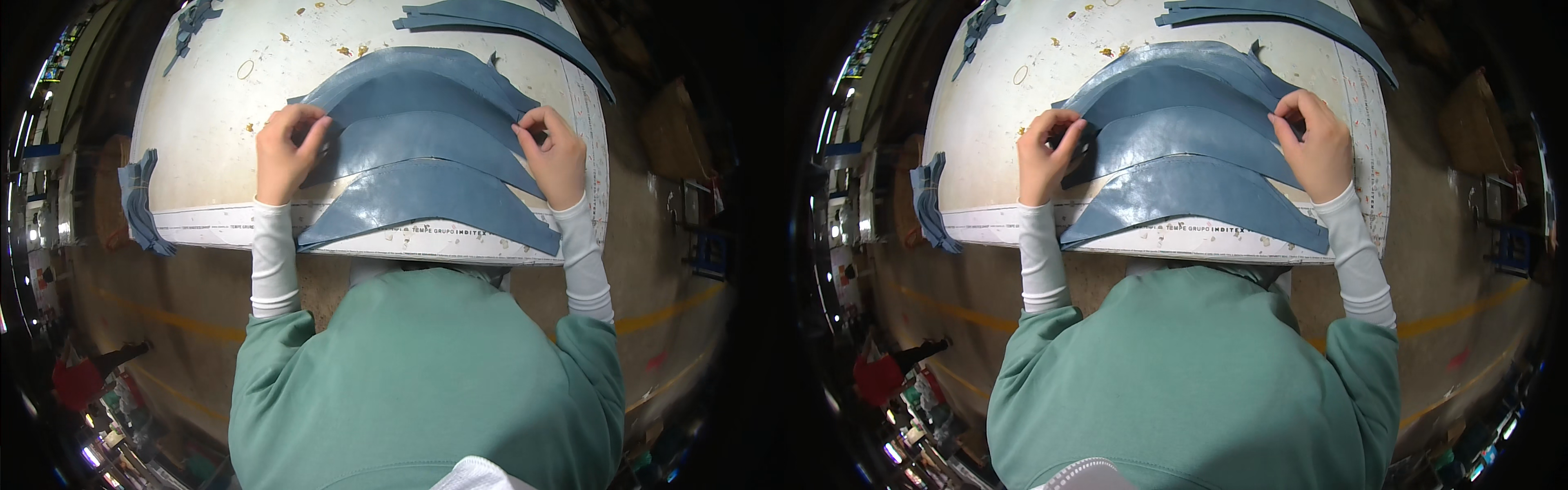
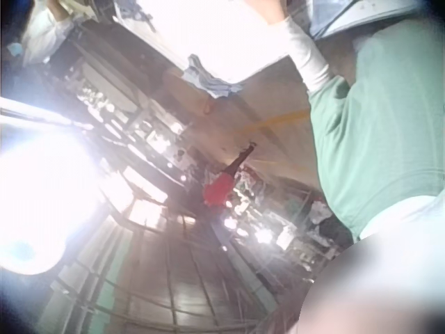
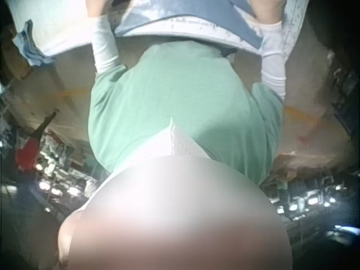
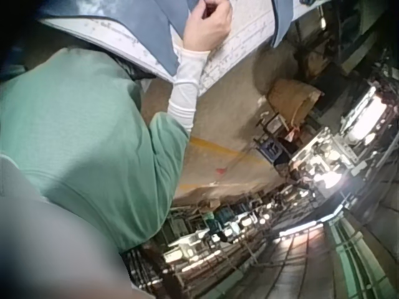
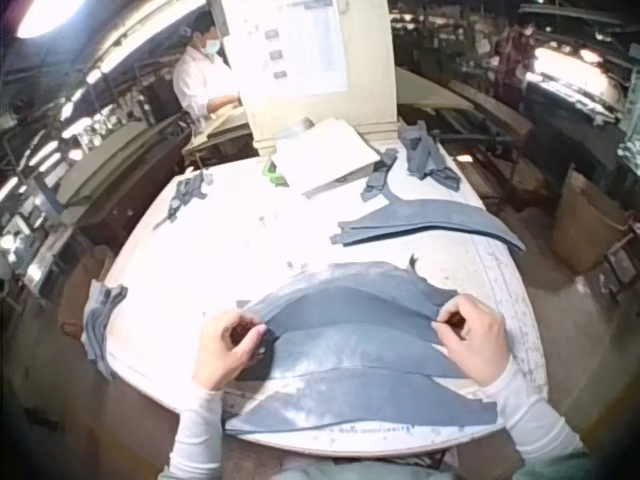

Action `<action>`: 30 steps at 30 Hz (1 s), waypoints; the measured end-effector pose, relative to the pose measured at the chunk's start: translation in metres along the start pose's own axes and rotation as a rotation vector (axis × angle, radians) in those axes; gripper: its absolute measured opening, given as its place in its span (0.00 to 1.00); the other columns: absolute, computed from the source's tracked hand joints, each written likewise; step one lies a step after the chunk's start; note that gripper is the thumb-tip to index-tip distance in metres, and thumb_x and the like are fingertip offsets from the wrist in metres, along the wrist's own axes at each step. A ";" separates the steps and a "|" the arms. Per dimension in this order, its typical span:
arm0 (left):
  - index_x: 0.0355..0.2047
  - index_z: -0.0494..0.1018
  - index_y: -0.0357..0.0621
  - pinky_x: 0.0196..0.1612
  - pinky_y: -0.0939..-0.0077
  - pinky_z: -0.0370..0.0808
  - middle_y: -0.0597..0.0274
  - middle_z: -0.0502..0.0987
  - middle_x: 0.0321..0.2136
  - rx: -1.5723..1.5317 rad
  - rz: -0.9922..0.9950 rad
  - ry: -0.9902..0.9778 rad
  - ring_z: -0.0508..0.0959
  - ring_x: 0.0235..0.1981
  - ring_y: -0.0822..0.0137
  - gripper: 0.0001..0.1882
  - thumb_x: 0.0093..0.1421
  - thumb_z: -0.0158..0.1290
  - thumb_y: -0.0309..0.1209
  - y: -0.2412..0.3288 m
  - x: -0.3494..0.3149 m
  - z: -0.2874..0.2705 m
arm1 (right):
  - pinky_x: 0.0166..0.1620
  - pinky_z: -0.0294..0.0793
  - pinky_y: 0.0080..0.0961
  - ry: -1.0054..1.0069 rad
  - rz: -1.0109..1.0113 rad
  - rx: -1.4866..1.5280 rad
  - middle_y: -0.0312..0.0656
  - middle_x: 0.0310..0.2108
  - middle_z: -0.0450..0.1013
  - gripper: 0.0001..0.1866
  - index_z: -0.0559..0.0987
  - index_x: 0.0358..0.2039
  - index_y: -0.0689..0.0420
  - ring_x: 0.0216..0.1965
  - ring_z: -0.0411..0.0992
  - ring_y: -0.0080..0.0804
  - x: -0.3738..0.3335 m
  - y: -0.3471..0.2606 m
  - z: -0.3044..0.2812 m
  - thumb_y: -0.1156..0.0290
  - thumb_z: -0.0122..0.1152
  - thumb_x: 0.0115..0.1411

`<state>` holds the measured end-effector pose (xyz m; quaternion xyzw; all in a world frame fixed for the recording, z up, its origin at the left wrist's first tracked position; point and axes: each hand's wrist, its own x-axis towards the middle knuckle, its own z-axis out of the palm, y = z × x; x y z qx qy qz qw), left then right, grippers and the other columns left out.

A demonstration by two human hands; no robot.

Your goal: The person gathers and aligns multiple gray fabric pieces on a table, then stacks them neatly. They also handle a bundle of similar pieces, adjusting and repositioning them. The person moves a stack of papers aside to clear the workspace.

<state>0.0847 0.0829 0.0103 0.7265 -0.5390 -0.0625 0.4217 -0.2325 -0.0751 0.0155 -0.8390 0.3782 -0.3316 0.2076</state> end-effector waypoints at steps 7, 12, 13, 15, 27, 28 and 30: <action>0.32 0.76 0.37 0.32 0.85 0.69 0.67 0.77 0.24 -0.198 -0.257 -0.136 0.72 0.25 0.80 0.04 0.60 0.58 0.26 0.004 -0.019 -0.028 | 0.29 0.68 0.14 -0.030 0.115 0.352 0.33 0.28 0.77 0.06 0.77 0.34 0.57 0.25 0.71 0.17 0.003 -0.008 -0.004 0.77 0.65 0.56; 0.32 0.76 0.37 0.33 0.82 0.68 0.65 0.75 0.26 -0.012 0.024 0.130 0.70 0.26 0.77 0.02 0.60 0.57 0.23 0.015 -0.030 -0.040 | 0.31 0.69 0.14 0.154 -0.006 0.310 0.34 0.28 0.77 0.07 0.79 0.36 0.58 0.26 0.71 0.16 0.003 -0.011 -0.001 0.79 0.64 0.56; 0.32 0.76 0.37 0.33 0.82 0.68 0.65 0.76 0.26 -0.076 -0.007 0.122 0.70 0.26 0.77 0.02 0.60 0.57 0.23 0.018 -0.031 -0.047 | 0.31 0.69 0.14 0.153 -0.036 0.311 0.34 0.28 0.77 0.08 0.79 0.37 0.58 0.26 0.71 0.16 0.003 -0.011 -0.002 0.79 0.65 0.56; 0.31 0.76 0.36 0.32 0.82 0.68 0.66 0.76 0.25 -0.118 -0.060 0.085 0.69 0.25 0.78 0.02 0.59 0.57 0.22 0.022 -0.034 -0.057 | 0.31 0.69 0.14 0.123 -0.081 0.285 0.34 0.28 0.77 0.09 0.79 0.38 0.58 0.26 0.72 0.16 0.005 -0.010 -0.004 0.78 0.65 0.56; 0.37 0.76 0.42 0.36 0.75 0.75 0.60 0.75 0.28 0.127 -0.181 -0.205 0.75 0.30 0.66 0.15 0.49 0.66 0.30 0.026 -0.041 -0.011 | 0.41 0.74 0.30 -0.191 -0.009 -0.175 0.43 0.35 0.72 0.19 0.77 0.43 0.58 0.37 0.73 0.37 -0.028 -0.010 0.000 0.72 0.70 0.50; 0.38 0.76 0.42 0.36 0.75 0.75 0.60 0.75 0.28 0.127 -0.206 -0.228 0.75 0.30 0.66 0.17 0.48 0.67 0.31 0.026 -0.041 -0.009 | 0.40 0.73 0.32 -0.197 0.051 -0.135 0.42 0.33 0.71 0.19 0.77 0.42 0.57 0.36 0.73 0.38 -0.029 -0.009 0.000 0.71 0.71 0.49; 0.38 0.75 0.41 0.36 0.74 0.75 0.59 0.75 0.28 0.236 -0.180 -0.247 0.76 0.30 0.66 0.19 0.47 0.68 0.32 0.024 -0.038 -0.007 | 0.39 0.72 0.32 -0.240 0.135 -0.078 0.41 0.30 0.70 0.16 0.78 0.38 0.57 0.34 0.72 0.38 -0.028 -0.006 0.001 0.71 0.72 0.48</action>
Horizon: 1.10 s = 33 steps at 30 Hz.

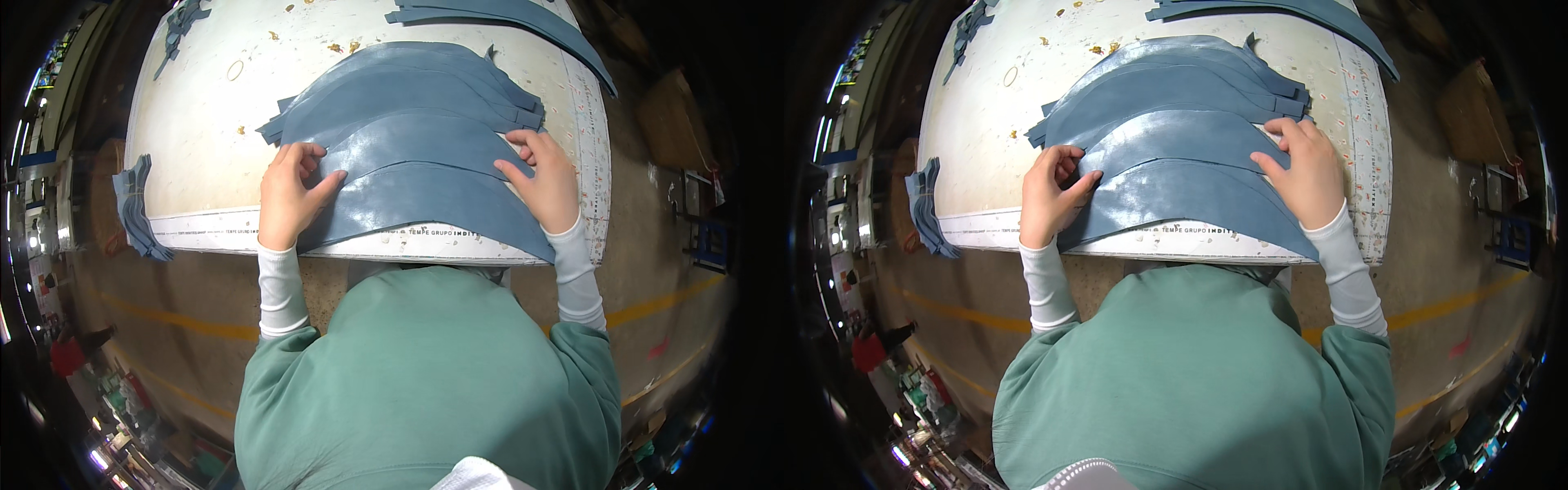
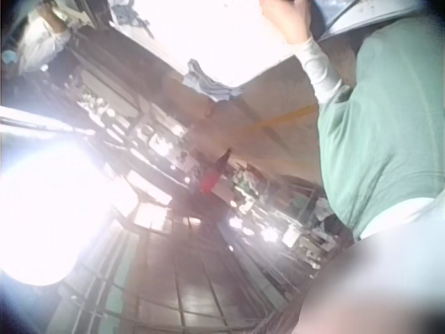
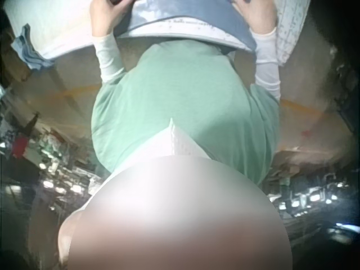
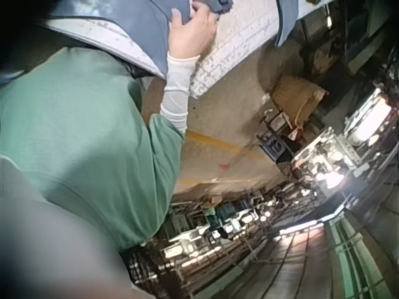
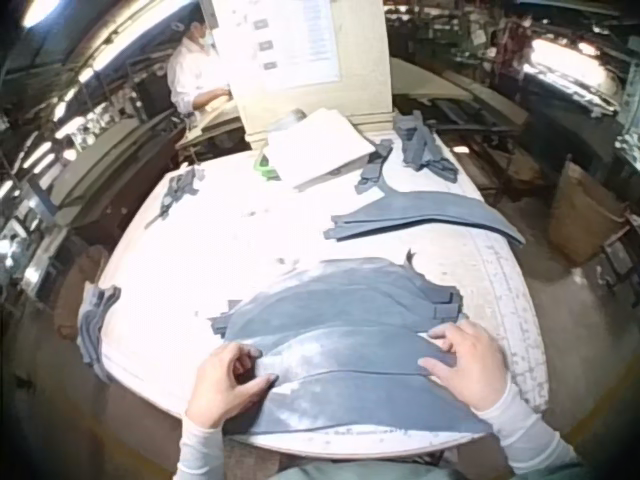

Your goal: The person gathers and aligns multiple gray fabric pieces on a table, then stacks them neatly. They also handle a bundle of similar pieces, adjusting and repositioning them. The person moves a stack of papers aside to clear the workspace.

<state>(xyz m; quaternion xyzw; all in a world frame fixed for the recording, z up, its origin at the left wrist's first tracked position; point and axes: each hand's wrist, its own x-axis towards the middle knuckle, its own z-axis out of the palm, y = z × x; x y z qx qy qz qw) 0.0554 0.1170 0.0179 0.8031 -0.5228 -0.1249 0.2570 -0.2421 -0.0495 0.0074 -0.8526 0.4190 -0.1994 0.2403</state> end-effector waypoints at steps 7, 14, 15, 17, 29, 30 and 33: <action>0.35 0.75 0.38 0.31 0.73 0.74 0.59 0.77 0.25 -0.101 -0.067 0.011 0.76 0.24 0.65 0.16 0.50 0.66 0.32 -0.005 0.003 0.004 | 0.33 0.72 0.25 0.035 -0.151 0.131 0.39 0.28 0.70 0.09 0.77 0.29 0.62 0.28 0.71 0.32 0.014 0.000 -0.005 0.74 0.70 0.52; 0.31 0.75 0.36 0.27 0.82 0.69 0.65 0.76 0.20 -0.303 0.039 0.169 0.71 0.21 0.77 0.08 0.58 0.61 0.28 0.011 -0.008 -0.012 | 0.29 0.65 0.19 0.118 -0.218 0.183 0.37 0.25 0.69 0.07 0.76 0.27 0.63 0.24 0.65 0.22 0.003 -0.027 -0.037 0.77 0.67 0.54; 0.31 0.75 0.36 0.27 0.82 0.69 0.67 0.75 0.20 -0.310 0.030 0.126 0.70 0.21 0.80 0.07 0.59 0.60 0.27 0.011 -0.013 -0.019 | 0.29 0.64 0.18 0.053 -0.180 0.189 0.37 0.25 0.69 0.07 0.76 0.27 0.63 0.24 0.65 0.21 -0.004 -0.028 -0.043 0.76 0.67 0.54; 0.31 0.75 0.36 0.27 0.82 0.69 0.68 0.74 0.19 -0.290 -0.006 -0.025 0.70 0.21 0.80 0.07 0.58 0.60 0.27 0.012 -0.026 -0.030 | 0.29 0.64 0.18 -0.095 -0.101 0.202 0.36 0.24 0.68 0.07 0.76 0.27 0.62 0.23 0.64 0.21 -0.017 -0.027 -0.055 0.76 0.67 0.54; 0.53 0.69 0.40 0.51 0.62 0.72 0.52 0.71 0.46 0.114 0.260 -0.169 0.73 0.48 0.52 0.44 0.34 0.74 0.38 0.038 -0.037 0.002 | 0.54 0.67 0.37 -0.166 -0.293 -0.182 0.49 0.51 0.66 0.42 0.67 0.62 0.49 0.50 0.67 0.47 -0.056 -0.033 -0.015 0.67 0.74 0.44; 0.53 0.69 0.40 0.51 0.61 0.72 0.52 0.70 0.46 0.092 0.239 -0.165 0.72 0.47 0.52 0.43 0.36 0.73 0.37 0.039 -0.035 0.005 | 0.54 0.68 0.37 -0.155 -0.251 -0.115 0.49 0.51 0.66 0.42 0.67 0.62 0.49 0.50 0.67 0.47 -0.054 -0.032 -0.012 0.68 0.74 0.44; 0.53 0.68 0.39 0.49 0.59 0.72 0.51 0.69 0.45 0.076 0.226 -0.126 0.71 0.46 0.51 0.38 0.40 0.70 0.34 0.042 -0.032 0.011 | 0.54 0.68 0.36 -0.170 -0.202 -0.030 0.48 0.51 0.66 0.41 0.68 0.61 0.50 0.51 0.67 0.47 -0.050 -0.029 -0.003 0.70 0.73 0.44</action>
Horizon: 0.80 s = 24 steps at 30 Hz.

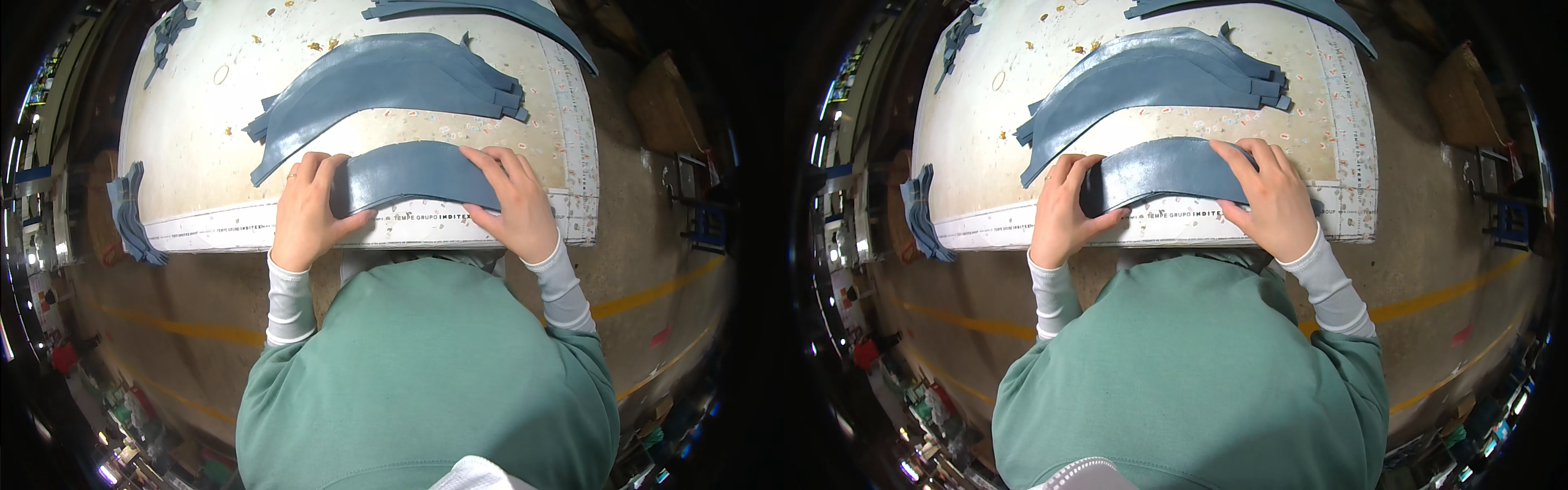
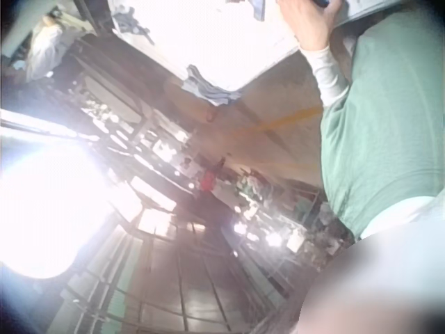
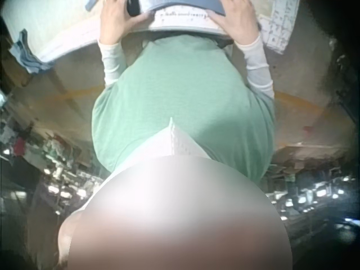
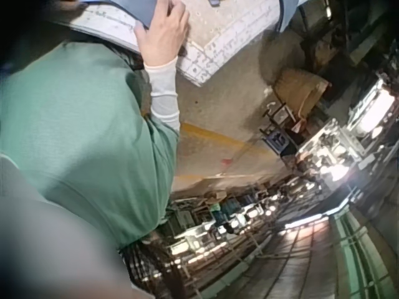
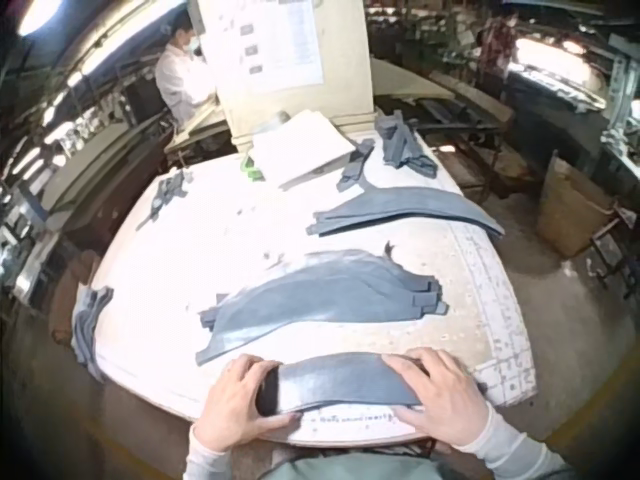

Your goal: The person gathers and aligns multiple gray fabric pieces on a table, then stacks them neatly. They also handle a bundle of similar pieces, adjusting and repositioning them. The person moves a stack of papers aside to clear the workspace.

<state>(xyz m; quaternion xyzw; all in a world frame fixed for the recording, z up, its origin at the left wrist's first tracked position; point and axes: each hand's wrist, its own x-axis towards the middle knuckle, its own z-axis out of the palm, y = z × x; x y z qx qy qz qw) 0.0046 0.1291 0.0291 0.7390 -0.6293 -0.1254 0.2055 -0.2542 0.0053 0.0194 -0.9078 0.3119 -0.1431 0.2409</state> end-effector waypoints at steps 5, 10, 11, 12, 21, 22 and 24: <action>0.55 0.67 0.41 0.50 0.59 0.72 0.50 0.70 0.47 -0.099 0.022 -0.027 0.71 0.48 0.49 0.41 0.41 0.71 0.37 -0.003 0.000 -0.010 | 0.54 0.68 0.36 -0.058 -0.046 0.139 0.46 0.51 0.67 0.37 0.71 0.58 0.52 0.50 0.67 0.47 0.004 0.001 -0.018 0.70 0.71 0.45; 0.46 0.74 0.43 0.46 0.63 0.73 0.54 0.75 0.40 0.039 -0.036 0.216 0.75 0.43 0.51 0.28 0.47 0.68 0.39 -0.041 0.015 -0.033 | 0.48 0.70 0.33 0.081 -0.127 0.031 0.43 0.38 0.73 0.21 0.77 0.45 0.57 0.43 0.71 0.42 0.044 0.019 -0.047 0.69 0.68 0.50; 0.44 0.74 0.43 0.45 0.63 0.73 0.54 0.75 0.39 0.103 -0.089 0.233 0.75 0.42 0.52 0.26 0.47 0.68 0.39 -0.049 0.018 -0.031 | 0.47 0.71 0.33 0.062 -0.076 0.022 0.43 0.37 0.73 0.20 0.76 0.44 0.58 0.42 0.71 0.42 0.054 0.023 -0.045 0.69 0.68 0.50; 0.42 0.74 0.43 0.43 0.63 0.73 0.55 0.75 0.37 0.167 -0.142 0.253 0.75 0.41 0.53 0.25 0.46 0.68 0.39 -0.057 0.021 -0.029 | 0.47 0.71 0.33 0.059 -0.053 0.022 0.43 0.35 0.72 0.18 0.76 0.43 0.58 0.41 0.72 0.41 0.065 0.027 -0.040 0.69 0.68 0.50; 0.33 0.70 0.39 0.31 0.76 0.71 0.62 0.71 0.24 -0.087 -0.272 0.396 0.69 0.24 0.69 0.23 0.45 0.71 0.36 -0.077 0.018 -0.010 | 0.43 0.73 0.33 0.268 -0.015 -0.209 0.40 0.37 0.68 0.20 0.71 0.37 0.54 0.40 0.70 0.42 0.084 0.041 0.002 0.70 0.73 0.47; 0.31 0.71 0.39 0.27 0.78 0.68 0.65 0.69 0.20 -0.106 -0.302 0.391 0.66 0.21 0.73 0.19 0.49 0.69 0.36 -0.077 0.016 -0.011 | 0.41 0.73 0.33 0.256 -0.004 -0.185 0.40 0.35 0.68 0.19 0.71 0.36 0.55 0.38 0.71 0.42 0.082 0.040 0.002 0.70 0.72 0.47; 0.30 0.72 0.37 0.26 0.77 0.67 0.64 0.69 0.18 -0.152 -0.337 0.293 0.66 0.20 0.71 0.17 0.53 0.66 0.36 -0.078 0.015 -0.013 | 0.38 0.72 0.33 0.256 0.010 -0.127 0.40 0.30 0.69 0.17 0.72 0.35 0.56 0.33 0.72 0.43 0.079 0.038 0.000 0.70 0.71 0.48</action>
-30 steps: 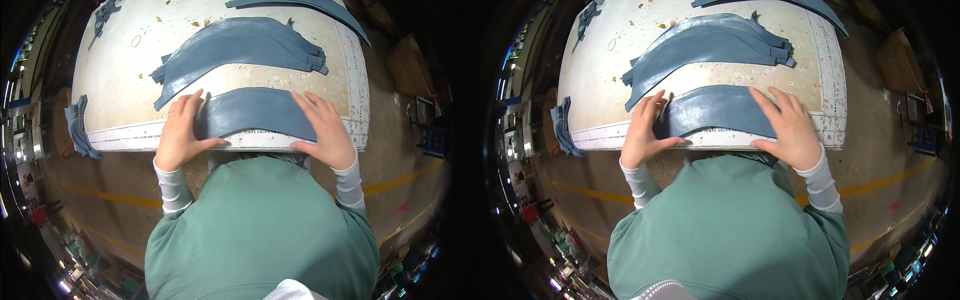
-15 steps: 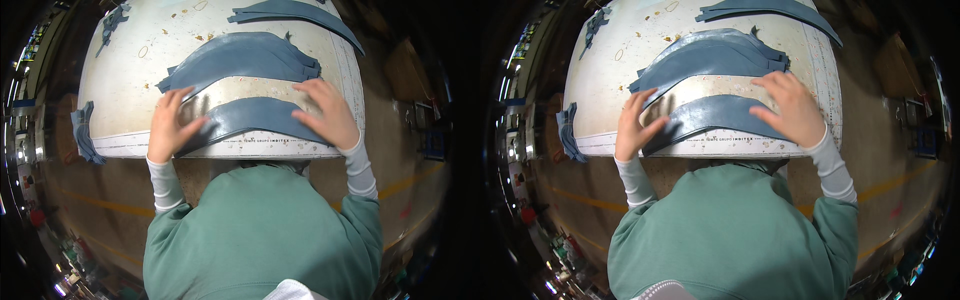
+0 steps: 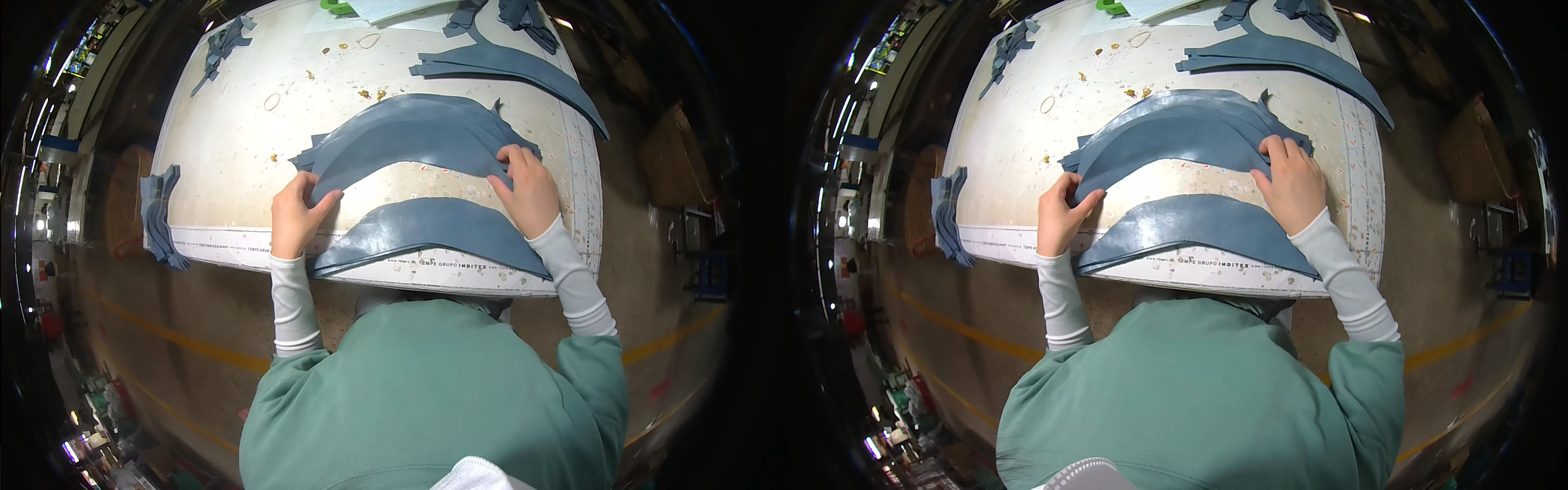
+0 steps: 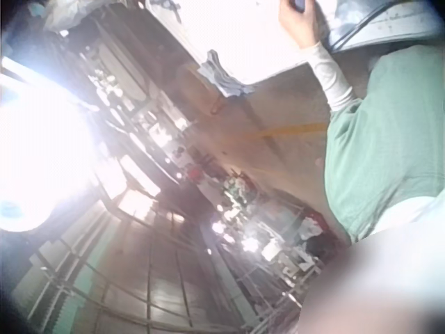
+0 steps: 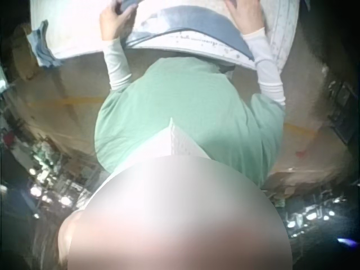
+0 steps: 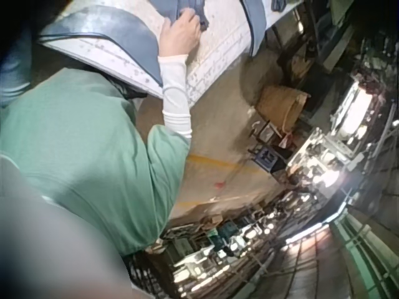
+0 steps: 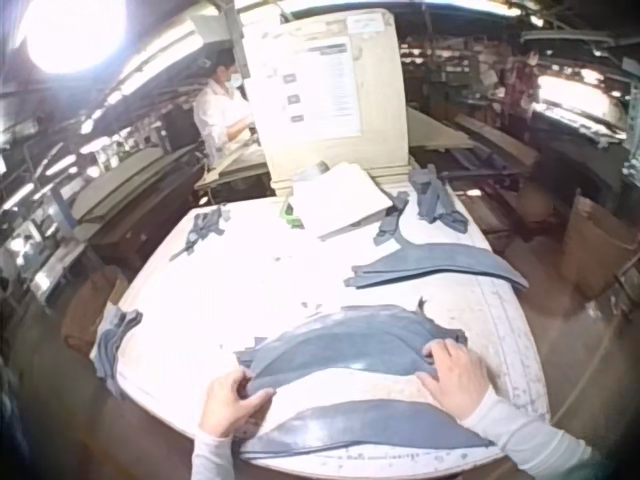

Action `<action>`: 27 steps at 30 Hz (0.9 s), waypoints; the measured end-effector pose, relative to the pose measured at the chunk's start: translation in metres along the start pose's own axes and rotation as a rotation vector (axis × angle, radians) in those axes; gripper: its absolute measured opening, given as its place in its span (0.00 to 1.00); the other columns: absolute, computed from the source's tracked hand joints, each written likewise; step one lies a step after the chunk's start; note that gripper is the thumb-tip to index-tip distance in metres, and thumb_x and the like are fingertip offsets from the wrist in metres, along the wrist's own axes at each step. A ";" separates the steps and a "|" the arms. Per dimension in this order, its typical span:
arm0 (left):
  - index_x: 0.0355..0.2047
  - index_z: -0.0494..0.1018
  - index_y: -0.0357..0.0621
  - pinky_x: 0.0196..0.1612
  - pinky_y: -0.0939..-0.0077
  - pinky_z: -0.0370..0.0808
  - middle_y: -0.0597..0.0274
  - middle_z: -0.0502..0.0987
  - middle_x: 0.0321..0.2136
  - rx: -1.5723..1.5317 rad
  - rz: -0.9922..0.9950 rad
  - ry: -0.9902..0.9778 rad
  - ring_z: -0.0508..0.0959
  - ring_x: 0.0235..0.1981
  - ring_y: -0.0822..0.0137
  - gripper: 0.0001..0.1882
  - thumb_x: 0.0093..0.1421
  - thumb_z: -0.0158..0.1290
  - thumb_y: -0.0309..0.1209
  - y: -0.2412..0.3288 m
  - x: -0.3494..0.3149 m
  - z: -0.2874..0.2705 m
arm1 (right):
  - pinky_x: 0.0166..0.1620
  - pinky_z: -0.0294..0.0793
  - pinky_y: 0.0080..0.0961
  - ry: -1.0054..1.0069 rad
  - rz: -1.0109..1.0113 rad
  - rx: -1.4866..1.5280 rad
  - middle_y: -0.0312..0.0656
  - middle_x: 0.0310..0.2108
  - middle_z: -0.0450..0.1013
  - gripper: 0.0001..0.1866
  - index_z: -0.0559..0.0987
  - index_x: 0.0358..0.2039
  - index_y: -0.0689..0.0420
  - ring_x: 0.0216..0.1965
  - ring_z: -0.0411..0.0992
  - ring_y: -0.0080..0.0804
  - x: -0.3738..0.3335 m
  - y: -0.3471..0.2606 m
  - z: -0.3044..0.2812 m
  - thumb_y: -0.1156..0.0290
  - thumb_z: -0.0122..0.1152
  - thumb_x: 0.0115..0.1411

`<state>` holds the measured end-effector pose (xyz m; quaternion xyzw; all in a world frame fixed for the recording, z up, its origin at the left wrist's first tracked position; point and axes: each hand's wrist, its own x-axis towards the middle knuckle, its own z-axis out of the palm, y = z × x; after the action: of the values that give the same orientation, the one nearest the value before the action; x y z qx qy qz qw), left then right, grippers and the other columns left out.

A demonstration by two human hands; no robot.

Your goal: The person gathers and aligns multiple gray fabric pieces on a table, then stacks them neatly. They also handle a bundle of similar pieces, adjusting and repositioning them. The person moves a stack of papers aside to clear the workspace.

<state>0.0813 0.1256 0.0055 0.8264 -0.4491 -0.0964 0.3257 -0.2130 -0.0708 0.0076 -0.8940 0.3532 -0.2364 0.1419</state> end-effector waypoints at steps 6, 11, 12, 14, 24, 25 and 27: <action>0.27 0.72 0.36 0.24 0.82 0.57 0.72 0.63 0.17 -0.298 -0.090 -0.088 0.58 0.20 0.80 0.12 0.63 0.56 0.32 -0.003 -0.007 -0.018 | 0.28 0.67 0.24 -0.141 0.114 0.473 0.40 0.19 0.71 0.09 0.77 0.26 0.62 0.21 0.69 0.28 0.001 0.008 -0.016 0.70 0.65 0.57; 0.31 0.76 0.36 0.24 0.81 0.63 0.64 0.70 0.16 -0.048 -0.110 -0.257 0.64 0.19 0.79 0.11 0.60 0.59 0.34 -0.009 -0.013 -0.036 | 0.31 0.69 0.22 -0.283 0.074 0.339 0.39 0.22 0.72 0.08 0.78 0.28 0.61 0.25 0.69 0.27 0.007 0.016 -0.026 0.69 0.65 0.57; 0.31 0.76 0.37 0.26 0.79 0.66 0.63 0.72 0.18 -0.062 -0.037 -0.173 0.67 0.20 0.75 0.11 0.59 0.60 0.34 -0.011 -0.012 -0.035 | 0.32 0.69 0.23 -0.229 0.020 0.304 0.39 0.23 0.71 0.07 0.78 0.28 0.60 0.26 0.70 0.29 0.009 0.015 -0.025 0.70 0.65 0.56; 0.31 0.76 0.39 0.30 0.75 0.70 0.60 0.75 0.22 -0.018 0.019 -0.005 0.74 0.23 0.69 0.11 0.56 0.62 0.34 -0.012 -0.007 -0.028 | 0.39 0.72 0.27 -0.173 -0.034 0.244 0.39 0.30 0.70 0.10 0.77 0.35 0.58 0.34 0.72 0.35 0.015 0.011 -0.021 0.72 0.67 0.53; 0.29 0.75 0.40 0.26 0.77 0.70 0.60 0.75 0.19 0.035 -0.033 0.120 0.72 0.19 0.70 0.12 0.52 0.65 0.33 -0.005 0.017 -0.002 | 0.43 0.70 0.32 -0.046 -0.092 -0.083 0.37 0.30 0.71 0.10 0.77 0.34 0.53 0.38 0.70 0.37 0.024 -0.006 0.010 0.71 0.68 0.51; 0.29 0.75 0.39 0.26 0.78 0.69 0.61 0.75 0.18 -0.001 -0.009 0.158 0.71 0.19 0.72 0.10 0.54 0.64 0.32 -0.002 0.018 -0.003 | 0.42 0.70 0.33 -0.097 -0.054 -0.099 0.37 0.29 0.71 0.09 0.78 0.32 0.53 0.38 0.70 0.37 0.025 -0.006 0.008 0.70 0.68 0.51; 0.28 0.76 0.39 0.25 0.80 0.68 0.63 0.75 0.18 -0.079 0.042 0.225 0.70 0.19 0.75 0.08 0.56 0.62 0.29 0.004 0.018 -0.007 | 0.41 0.70 0.33 -0.007 -0.071 -0.027 0.38 0.27 0.71 0.07 0.77 0.30 0.55 0.36 0.70 0.37 0.029 -0.005 0.000 0.70 0.67 0.53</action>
<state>0.0923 0.1123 0.0157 0.8090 -0.4226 -0.0140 0.4083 -0.1918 -0.0878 0.0186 -0.9086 0.3239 -0.2335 0.1226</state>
